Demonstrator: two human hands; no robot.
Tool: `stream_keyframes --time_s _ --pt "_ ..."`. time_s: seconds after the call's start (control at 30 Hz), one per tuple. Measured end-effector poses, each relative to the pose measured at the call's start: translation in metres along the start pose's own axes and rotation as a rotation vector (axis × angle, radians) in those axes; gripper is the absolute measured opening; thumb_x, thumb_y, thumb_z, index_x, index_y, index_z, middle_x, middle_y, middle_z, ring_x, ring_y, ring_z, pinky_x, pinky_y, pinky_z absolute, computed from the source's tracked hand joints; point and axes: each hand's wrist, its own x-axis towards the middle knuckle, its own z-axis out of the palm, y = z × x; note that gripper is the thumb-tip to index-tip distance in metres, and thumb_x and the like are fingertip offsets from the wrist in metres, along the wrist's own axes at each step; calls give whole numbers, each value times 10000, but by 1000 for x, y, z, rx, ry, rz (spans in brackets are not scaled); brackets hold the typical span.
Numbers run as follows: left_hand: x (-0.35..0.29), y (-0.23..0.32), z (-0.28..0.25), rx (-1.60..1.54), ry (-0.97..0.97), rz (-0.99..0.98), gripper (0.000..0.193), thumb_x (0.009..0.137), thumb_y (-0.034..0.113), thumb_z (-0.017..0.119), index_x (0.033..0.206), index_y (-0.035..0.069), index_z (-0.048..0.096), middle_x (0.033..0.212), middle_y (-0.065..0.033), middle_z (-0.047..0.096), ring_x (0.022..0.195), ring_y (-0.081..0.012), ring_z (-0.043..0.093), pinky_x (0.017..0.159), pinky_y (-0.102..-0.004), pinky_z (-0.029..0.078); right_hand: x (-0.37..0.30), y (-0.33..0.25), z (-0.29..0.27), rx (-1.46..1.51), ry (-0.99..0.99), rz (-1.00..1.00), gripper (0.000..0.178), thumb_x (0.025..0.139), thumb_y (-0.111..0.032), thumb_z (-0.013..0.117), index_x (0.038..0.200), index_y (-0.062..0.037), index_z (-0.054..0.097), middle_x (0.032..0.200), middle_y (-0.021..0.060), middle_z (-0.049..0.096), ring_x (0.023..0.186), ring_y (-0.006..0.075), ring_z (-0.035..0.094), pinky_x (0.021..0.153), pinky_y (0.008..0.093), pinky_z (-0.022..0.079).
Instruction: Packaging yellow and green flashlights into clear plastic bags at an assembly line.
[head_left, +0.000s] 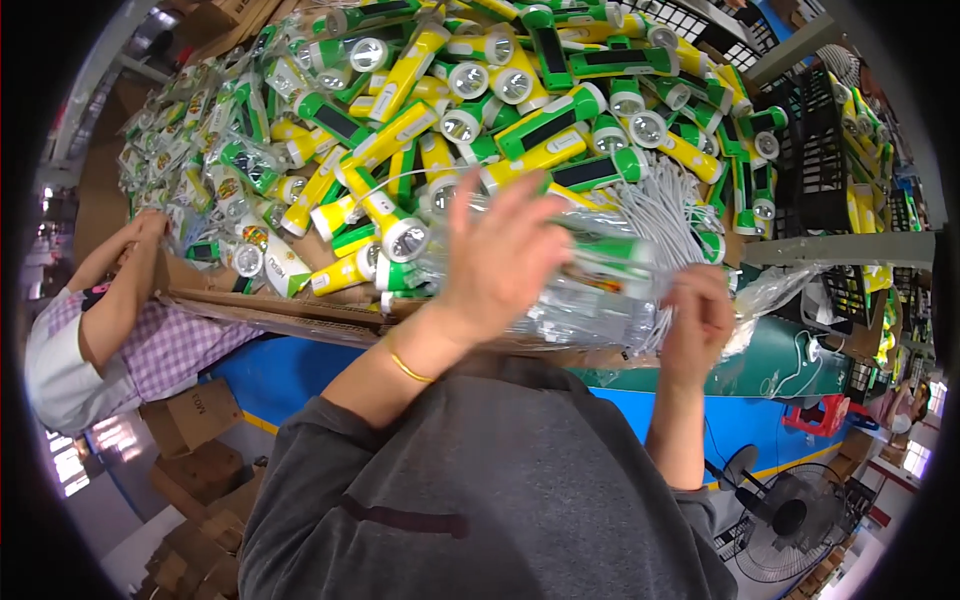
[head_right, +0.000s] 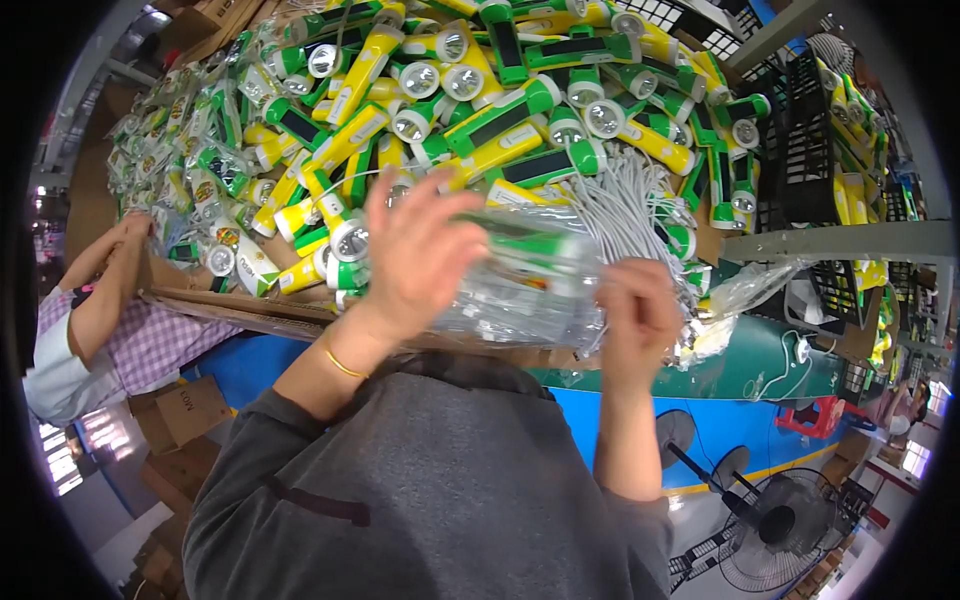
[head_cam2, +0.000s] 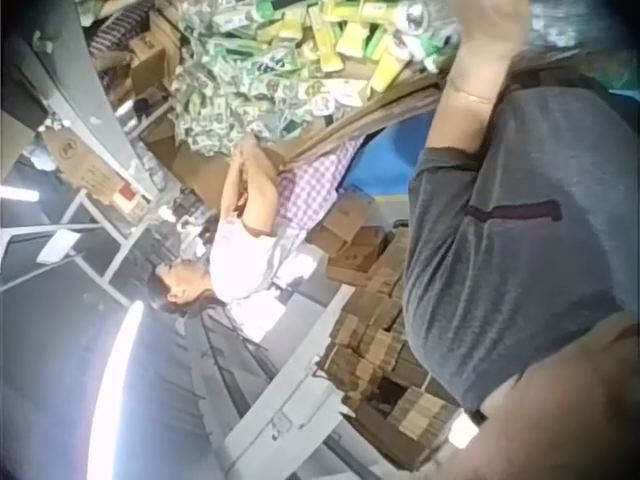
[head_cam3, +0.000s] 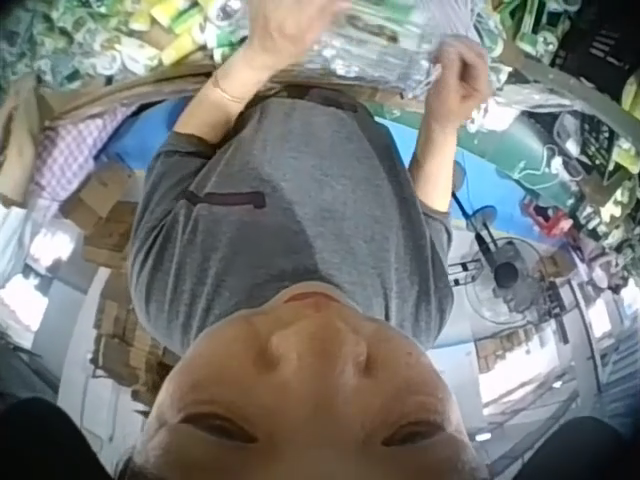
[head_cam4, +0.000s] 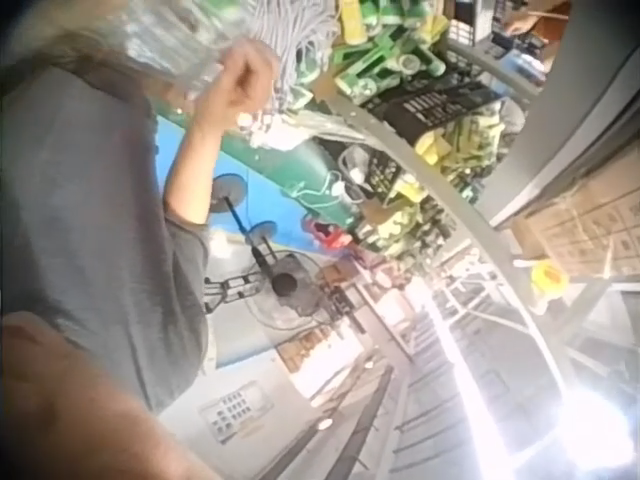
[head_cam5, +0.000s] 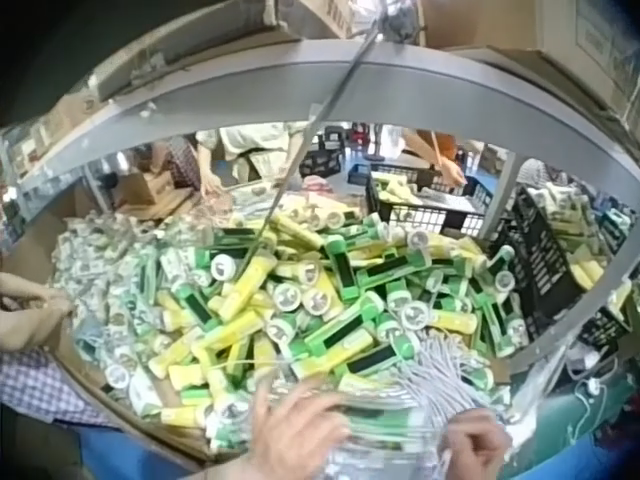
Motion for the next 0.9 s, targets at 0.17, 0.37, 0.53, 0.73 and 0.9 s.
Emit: stream_keyframes --time_s 0.17,0.37,0.53,0.73,0.9 --pt "-45 -43 -40 -495 -12 -653 41 919 99 579 925 68 605 974 -86 652 835 -199 624 736 -290 489 6 -7 -9 46 23 77 139 887 43 530 1002 13 603 1024 74 538 791 111 526 631 227 438" --pt "-33 -125 -187 83 633 -595 124 949 134 582 1007 24 590 902 -59 626 768 -123 579 694 -249 481 9 -19 41 -467 -543 -174 317 749 -78 726 1057 -50 657 1052 107 641 942 251 625 807 346 511" --pt "-32 -146 -195 523 454 -491 240 905 100 613 1121 -1 586 1029 -99 612 965 -182 577 820 -288 479 6 -3 43 -583 -708 -188 233 711 -119 747 925 -53 682 1010 76 641 932 272 614 777 375 516" --pt "-52 -14 -16 -281 -354 -251 304 731 54 715 1025 7 652 1039 -129 630 1003 -310 599 858 -389 489 11 -1 60 -897 -875 -272 180 690 -88 715 862 -65 667 895 81 612 845 265 616 695 382 515" --pt "-62 -21 9 -283 -392 -68 148 767 -22 654 906 -13 601 884 -127 615 802 -321 615 709 -372 502 11 2 59 -761 -825 -245 106 667 -68 639 773 -66 646 860 78 608 828 250 618 668 358 520"
